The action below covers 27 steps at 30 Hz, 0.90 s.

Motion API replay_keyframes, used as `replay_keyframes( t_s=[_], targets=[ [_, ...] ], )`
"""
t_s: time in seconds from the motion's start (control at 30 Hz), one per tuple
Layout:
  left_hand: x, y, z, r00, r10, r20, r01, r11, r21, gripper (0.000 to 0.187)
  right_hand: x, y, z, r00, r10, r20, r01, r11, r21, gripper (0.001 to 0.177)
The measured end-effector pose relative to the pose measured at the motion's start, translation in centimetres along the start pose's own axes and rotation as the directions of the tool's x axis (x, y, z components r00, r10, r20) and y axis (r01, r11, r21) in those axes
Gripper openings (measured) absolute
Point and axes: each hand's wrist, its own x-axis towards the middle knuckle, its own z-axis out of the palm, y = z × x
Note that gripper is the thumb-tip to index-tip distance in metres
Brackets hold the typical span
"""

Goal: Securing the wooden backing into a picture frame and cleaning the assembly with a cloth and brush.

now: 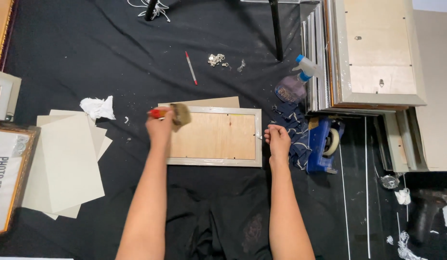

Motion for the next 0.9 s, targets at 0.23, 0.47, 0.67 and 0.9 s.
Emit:
replay_keyframes(
  t_s=[0.23,0.47,0.67,0.9],
  targets=[
    [2.0,-1.1,-4.5,0.933,0.276,-0.231,-0.218,0.944,0.249,0.011,-1.3,-1.5,0.1,1.000,-0.024,-0.005,0.024,1.000,0.002,0.018],
    [-7.6,2.9,11.0,0.956,0.124,0.266,-0.058,0.968,-0.242,0.018,-0.2,-0.2,0.0,1.000,-0.014,-0.003,0.014,0.999,-0.041,0.018],
    [0.4,-4.1,6.5,0.980,-0.020,0.198,0.034,0.997,-0.066,0.048,-0.4,-0.4,0.0,0.999,0.013,-0.034,-0.015,0.997,-0.071,0.019],
    [1.8,-2.6,-8.7,0.888,0.413,-0.204,-0.351,0.893,0.281,0.008,1.3,1.1,-1.5,0.980,-0.112,-0.164,0.075,0.974,-0.214,0.017]
  ],
)
